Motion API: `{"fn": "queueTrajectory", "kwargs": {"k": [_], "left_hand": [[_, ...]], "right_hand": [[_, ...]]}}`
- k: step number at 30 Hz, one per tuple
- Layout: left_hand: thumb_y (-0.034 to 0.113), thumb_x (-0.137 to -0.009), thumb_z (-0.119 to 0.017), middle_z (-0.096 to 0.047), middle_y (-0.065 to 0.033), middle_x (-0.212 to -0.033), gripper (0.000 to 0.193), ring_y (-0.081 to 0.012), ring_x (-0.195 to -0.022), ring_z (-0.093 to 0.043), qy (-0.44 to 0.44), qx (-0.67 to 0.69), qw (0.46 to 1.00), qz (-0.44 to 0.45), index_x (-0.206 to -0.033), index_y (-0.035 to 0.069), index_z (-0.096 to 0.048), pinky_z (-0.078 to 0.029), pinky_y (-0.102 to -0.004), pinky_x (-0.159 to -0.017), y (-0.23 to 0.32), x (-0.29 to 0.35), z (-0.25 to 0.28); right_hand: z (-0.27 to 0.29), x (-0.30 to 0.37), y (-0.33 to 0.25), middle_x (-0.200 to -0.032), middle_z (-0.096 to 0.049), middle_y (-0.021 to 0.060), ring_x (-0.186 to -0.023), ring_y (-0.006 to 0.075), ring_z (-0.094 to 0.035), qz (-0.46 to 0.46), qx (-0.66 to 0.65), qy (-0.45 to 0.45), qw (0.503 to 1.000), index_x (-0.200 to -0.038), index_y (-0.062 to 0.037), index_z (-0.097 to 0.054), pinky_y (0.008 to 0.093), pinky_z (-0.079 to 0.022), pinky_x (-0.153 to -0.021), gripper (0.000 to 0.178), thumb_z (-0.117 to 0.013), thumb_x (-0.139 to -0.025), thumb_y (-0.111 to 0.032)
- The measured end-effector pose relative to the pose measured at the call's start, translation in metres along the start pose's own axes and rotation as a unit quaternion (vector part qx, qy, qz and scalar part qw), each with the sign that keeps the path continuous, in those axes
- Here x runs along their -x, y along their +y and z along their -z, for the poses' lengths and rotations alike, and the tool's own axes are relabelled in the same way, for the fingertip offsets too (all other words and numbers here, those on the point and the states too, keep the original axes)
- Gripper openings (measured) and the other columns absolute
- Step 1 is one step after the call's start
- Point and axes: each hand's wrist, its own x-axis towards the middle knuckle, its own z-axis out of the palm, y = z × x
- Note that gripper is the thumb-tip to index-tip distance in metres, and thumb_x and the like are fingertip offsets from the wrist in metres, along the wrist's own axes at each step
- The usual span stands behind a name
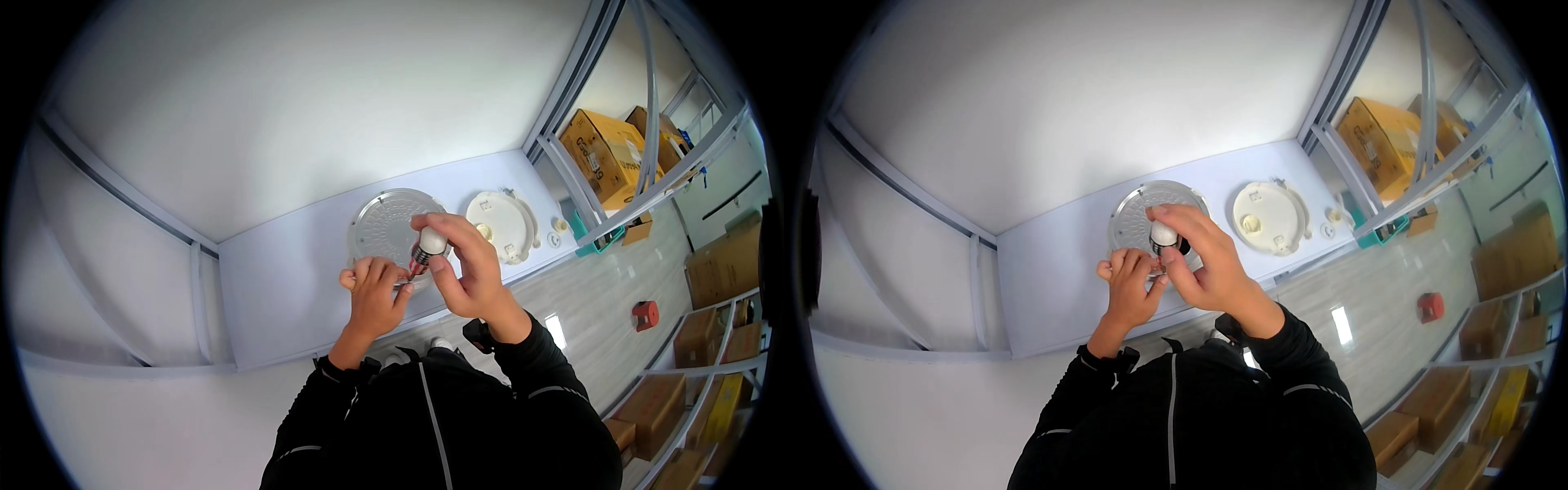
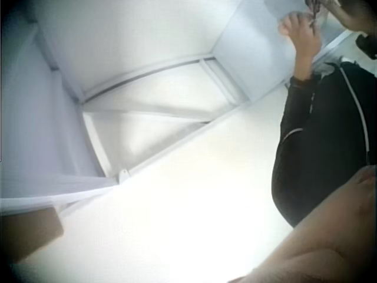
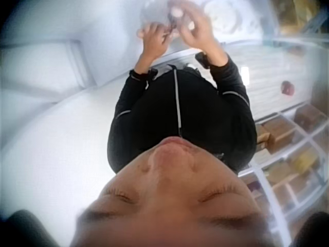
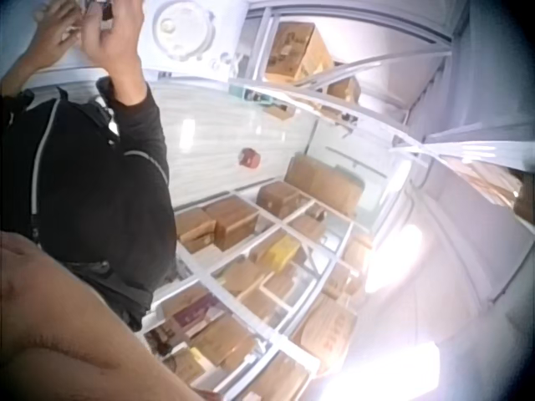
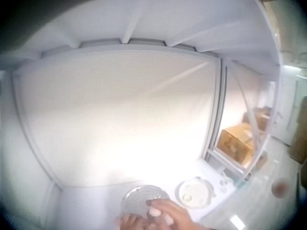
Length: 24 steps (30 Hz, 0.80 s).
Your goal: The person uses a screwdriver to tighten screws on the lid of a white cylindrical appliance, then removes the lid to inspect the interior. They continue to tighten screws on the lid and the body of the appliance, then place the lid back on.
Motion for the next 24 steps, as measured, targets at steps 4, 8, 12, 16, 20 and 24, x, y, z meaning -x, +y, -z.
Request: {"fn": "queueTrajectory", "kwargs": {"k": [4,8,12,16,20,24], "left_hand": [[0.026,-0.085,-0.076,-0.061,0.0000,-0.107,0.018,-0.0250,-0.114,-0.050,-0.007,-0.002,1.000,-0.007,-0.101,0.018,-0.070,-0.023,-0.0484,-0.095,-0.003,0.001,0.005],[0.025,-0.086,-0.076,-0.061,-0.0010,-0.108,0.019,-0.0255,-0.116,-0.049,-0.010,0.005,1.000,-0.017,-0.103,0.018,-0.070,-0.022,-0.0490,-0.097,-0.009,0.001,0.008],[0.025,-0.085,-0.076,-0.060,-0.0017,-0.109,0.022,-0.0258,-0.116,-0.049,-0.009,0.002,1.000,-0.027,-0.104,0.017,-0.069,-0.022,-0.0490,-0.098,-0.014,0.004,0.010],[0.025,-0.085,-0.076,-0.060,-0.0011,-0.109,0.024,-0.0251,-0.115,-0.050,0.013,-0.002,0.999,-0.044,-0.106,0.016,-0.069,-0.023,-0.0488,-0.098,-0.019,0.005,0.004],[0.025,-0.085,-0.076,-0.060,-0.0008,-0.109,0.025,-0.0245,-0.115,-0.050,0.004,0.003,0.999,-0.046,-0.107,0.016,-0.069,-0.023,-0.0486,-0.098,-0.019,0.003,0.003],[0.026,-0.085,-0.076,-0.060,-0.0008,-0.110,0.025,-0.0243,-0.115,-0.050,-0.008,0.001,0.999,-0.036,-0.106,0.016,-0.069,-0.023,-0.0485,-0.098,-0.021,0.004,0.008]], "right_hand": [[-0.001,-0.007,-0.004,-0.129,-0.065,0.0212,-0.108,0.0308,-0.070,0.071,0.078,-0.005,0.994,-0.127,0.0009,-0.071,0.0395,-0.057,-0.092,0.038,-0.076,-0.090,-0.003],[-0.009,0.008,0.003,-0.132,-0.066,0.0227,-0.107,0.0323,-0.071,0.036,0.060,0.010,0.997,-0.128,0.0008,-0.071,0.0397,-0.058,-0.092,0.039,-0.075,-0.090,-0.005],[-0.024,0.001,-0.010,-0.124,-0.063,0.0217,-0.113,0.0325,-0.068,0.008,-0.002,0.030,1.000,-0.132,0.0014,-0.068,0.0406,-0.055,-0.095,0.046,-0.082,-0.089,-0.007],[-0.019,-0.001,-0.011,-0.127,-0.065,0.0242,-0.117,0.0357,-0.067,0.065,0.132,-0.033,0.989,-0.137,0.0031,-0.063,0.0415,-0.055,-0.096,0.047,-0.075,-0.092,-0.003],[-0.022,0.005,-0.001,-0.132,-0.065,0.0212,-0.108,0.0345,-0.069,0.043,0.104,0.024,0.993,-0.132,-0.0005,-0.070,0.0394,-0.057,-0.090,0.045,-0.080,-0.088,-0.009],[-0.025,-0.006,-0.012,-0.126,-0.065,0.0197,-0.105,0.0334,-0.069,0.045,0.059,0.006,0.997,-0.131,-0.0008,-0.070,0.0392,-0.058,-0.088,0.047,-0.083,-0.087,-0.009]]}}
